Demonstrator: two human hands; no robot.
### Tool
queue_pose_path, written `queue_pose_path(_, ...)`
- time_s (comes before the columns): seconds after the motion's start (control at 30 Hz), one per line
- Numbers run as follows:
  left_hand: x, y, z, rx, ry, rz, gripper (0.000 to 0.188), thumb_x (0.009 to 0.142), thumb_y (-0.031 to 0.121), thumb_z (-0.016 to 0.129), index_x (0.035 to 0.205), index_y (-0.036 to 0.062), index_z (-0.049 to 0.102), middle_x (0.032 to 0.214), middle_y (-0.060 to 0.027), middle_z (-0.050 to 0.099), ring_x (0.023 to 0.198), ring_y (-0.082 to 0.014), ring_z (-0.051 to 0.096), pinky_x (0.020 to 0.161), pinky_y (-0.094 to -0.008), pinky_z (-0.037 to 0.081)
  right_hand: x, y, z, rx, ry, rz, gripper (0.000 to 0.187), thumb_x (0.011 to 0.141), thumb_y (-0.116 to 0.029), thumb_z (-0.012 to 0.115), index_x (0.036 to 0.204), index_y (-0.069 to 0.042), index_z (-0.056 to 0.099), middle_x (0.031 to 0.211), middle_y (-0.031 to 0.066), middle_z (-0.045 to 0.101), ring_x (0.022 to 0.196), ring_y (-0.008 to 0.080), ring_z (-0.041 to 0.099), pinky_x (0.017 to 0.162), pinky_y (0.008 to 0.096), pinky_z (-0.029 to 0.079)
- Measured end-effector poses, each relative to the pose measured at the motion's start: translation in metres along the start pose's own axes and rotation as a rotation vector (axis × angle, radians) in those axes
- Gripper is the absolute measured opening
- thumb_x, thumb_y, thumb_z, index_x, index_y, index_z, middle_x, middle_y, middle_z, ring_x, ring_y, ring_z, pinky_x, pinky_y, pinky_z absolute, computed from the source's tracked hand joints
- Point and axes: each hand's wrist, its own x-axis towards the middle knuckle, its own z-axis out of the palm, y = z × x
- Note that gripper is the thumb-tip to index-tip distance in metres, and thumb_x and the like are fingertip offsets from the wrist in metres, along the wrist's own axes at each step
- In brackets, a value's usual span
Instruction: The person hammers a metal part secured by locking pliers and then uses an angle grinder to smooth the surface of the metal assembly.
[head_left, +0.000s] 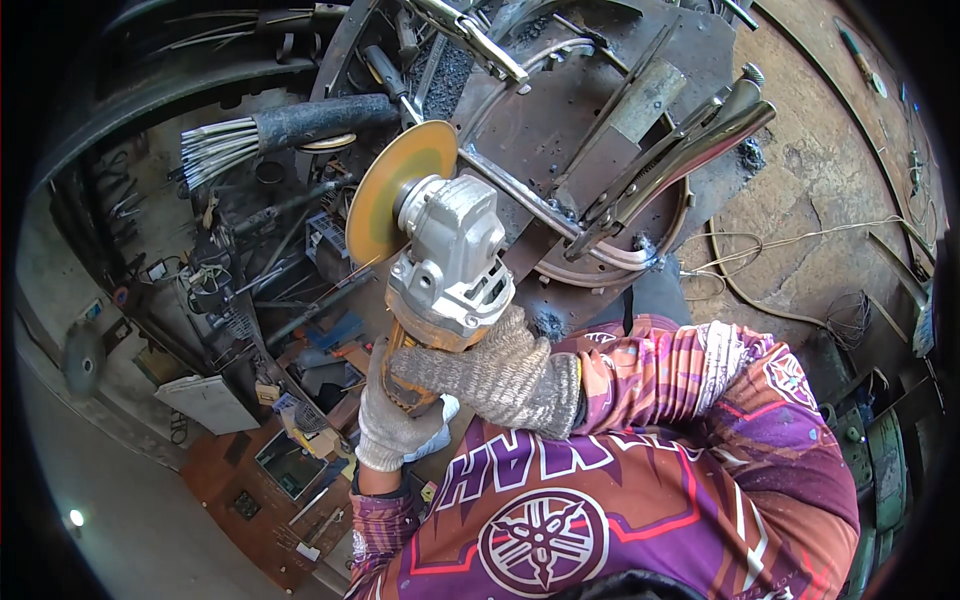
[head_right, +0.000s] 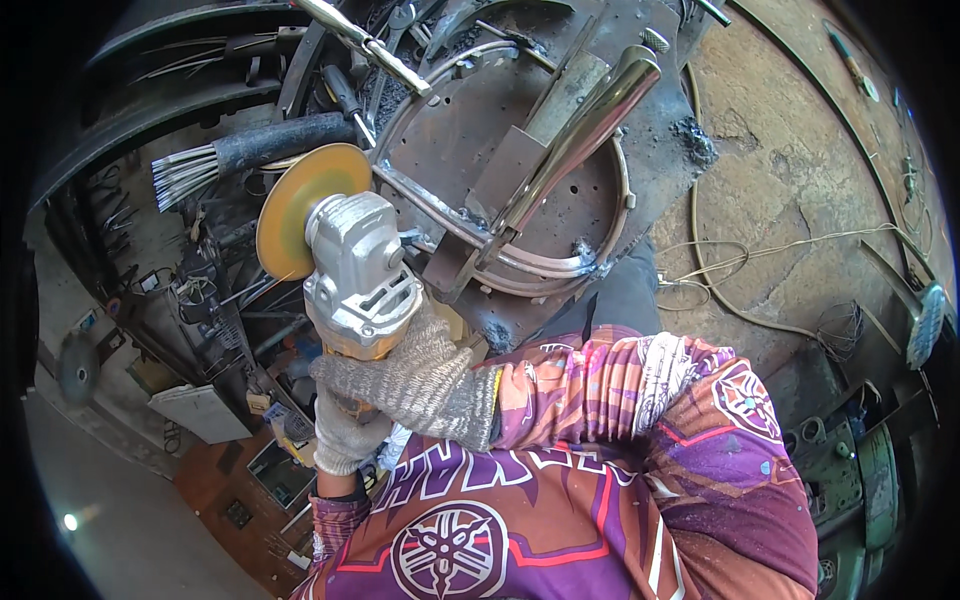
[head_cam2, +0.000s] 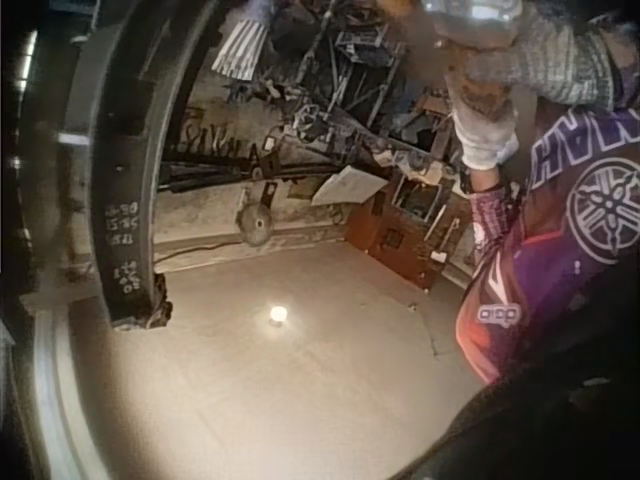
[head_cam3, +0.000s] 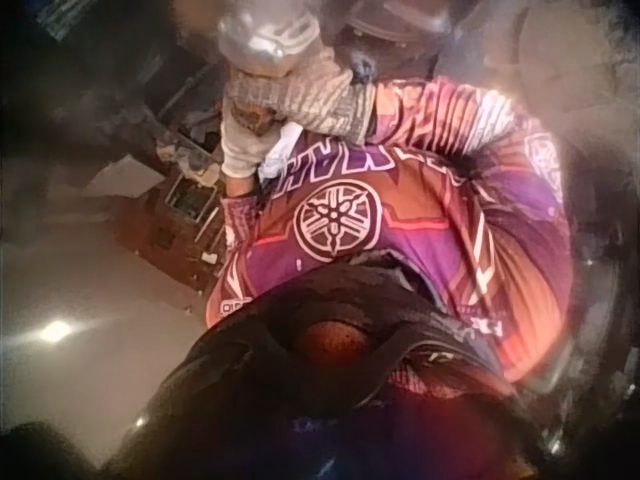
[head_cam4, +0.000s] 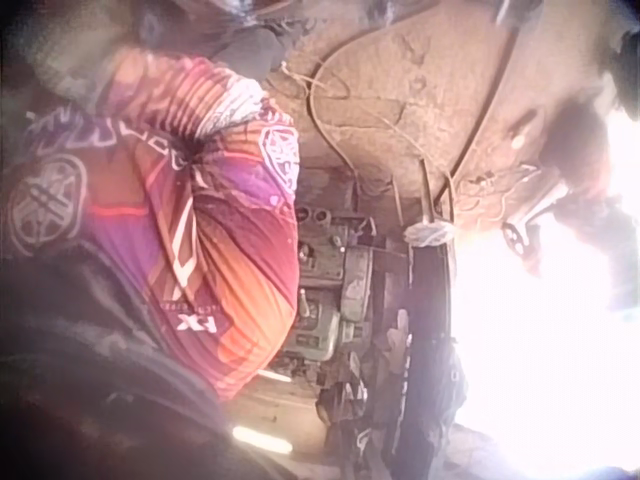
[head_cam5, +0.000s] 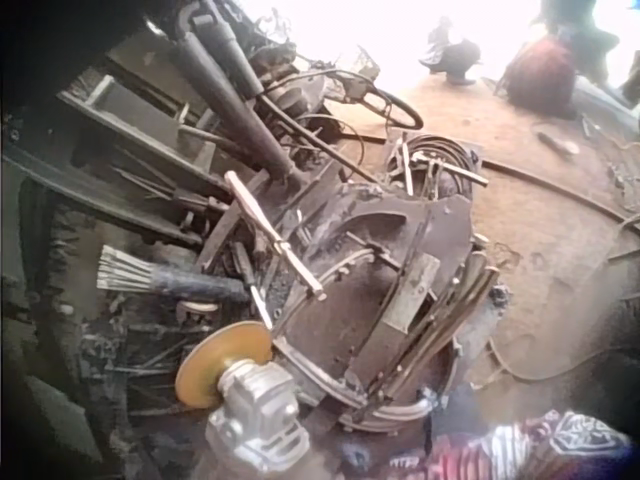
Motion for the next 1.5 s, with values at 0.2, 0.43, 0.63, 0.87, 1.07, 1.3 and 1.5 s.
queue_pose_path(0.2, 0.000, 0.003, -0.003, 0.011, -0.008, 0.018, 0.099, 0.069, 0.012, 0.079, 0.147, -0.0144, 0.025, 0.121, -0.0258, 0.065, 0.105, -0.0351, 0.071, 0.085, -0.0416, 0.058, 0.000, 0.006, -0.001, 0.099, -0.021, -0.007, 0.067, 0.079, -0.021, 0.089, 0.135, -0.005, 0.057, 0.128, 0.0106, 0.065, 0.117, 0.0189, 0.064, 0.100, 0.0352, 0.055)
queue_pose_path(0.43, 0.000, 0.008, -0.001, -0.016, 0.016, -0.012, 0.099, 0.068, 0.011, 0.080, 0.146, -0.0159, 0.026, 0.120, -0.0259, 0.066, 0.103, -0.0353, 0.072, 0.085, -0.0416, 0.058, 0.000, -0.001, -0.002, 0.043, -0.019, 0.024, 0.065, 0.079, -0.020, 0.088, 0.135, -0.005, 0.057, 0.127, 0.0102, 0.066, 0.116, 0.0194, 0.065, 0.098, 0.0349, 0.056)
queue_pose_path(0.63, -0.002, 0.005, -0.001, 0.023, 0.006, 0.020, 0.099, 0.068, 0.011, 0.080, 0.146, -0.0157, 0.026, 0.122, -0.0284, 0.063, 0.107, -0.0372, 0.070, 0.086, -0.0421, 0.058, 0.000, 0.003, -0.001, 0.099, -0.005, 0.026, 0.066, 0.078, -0.020, 0.089, 0.135, -0.005, 0.057, 0.127, 0.0100, 0.066, 0.115, 0.0189, 0.065, 0.098, 0.0347, 0.056)
queue_pose_path(0.87, -0.003, 0.006, -0.002, 0.028, -0.011, -0.020, 0.099, 0.068, 0.011, 0.078, 0.147, -0.0148, 0.025, 0.125, -0.0301, 0.062, 0.109, -0.0391, 0.069, 0.089, -0.0438, 0.058, 0.001, 0.003, 0.000, 0.099, 0.022, -0.022, 0.066, 0.079, -0.020, 0.088, 0.135, -0.005, 0.057, 0.127, 0.0097, 0.066, 0.116, 0.0188, 0.065, 0.099, 0.0348, 0.055)
queue_pose_path(1.07, 0.002, 0.016, -0.003, -0.013, -0.010, -0.039, 0.098, 0.068, 0.011, 0.077, 0.148, -0.0133, 0.026, 0.125, -0.0291, 0.062, 0.108, -0.0389, 0.070, 0.089, -0.0435, 0.058, 0.001, 0.000, -0.005, 0.074, -0.026, 0.006, 0.066, 0.080, -0.022, 0.088, 0.135, -0.005, 0.057, 0.127, 0.0093, 0.066, 0.116, 0.0190, 0.064, 0.100, 0.0348, 0.055)
queue_pose_path(1.3, -0.001, 0.016, -0.005, 0.025, 0.001, -0.050, 0.097, 0.068, 0.010, 0.076, 0.148, -0.0125, 0.026, 0.124, -0.0286, 0.063, 0.108, -0.0384, 0.070, 0.090, -0.0434, 0.058, 0.000, 0.008, 0.000, 0.138, -0.021, -0.031, 0.065, 0.080, -0.020, 0.088, 0.136, -0.005, 0.057, 0.130, 0.0090, 0.065, 0.118, 0.0183, 0.063, 0.101, 0.0346, 0.054)
queue_pose_path(1.5, -0.011, 0.006, -0.004, -0.023, -0.003, -0.047, 0.098, 0.068, 0.012, 0.079, 0.147, -0.0143, 0.026, 0.125, -0.0285, 0.063, 0.109, -0.0385, 0.069, 0.090, -0.0424, 0.057, -0.002, 0.010, 0.001, 0.127, -0.016, -0.029, 0.067, 0.078, -0.018, 0.090, 0.135, -0.005, 0.057, 0.128, 0.0082, 0.065, 0.117, 0.0176, 0.063, 0.100, 0.0340, 0.054)
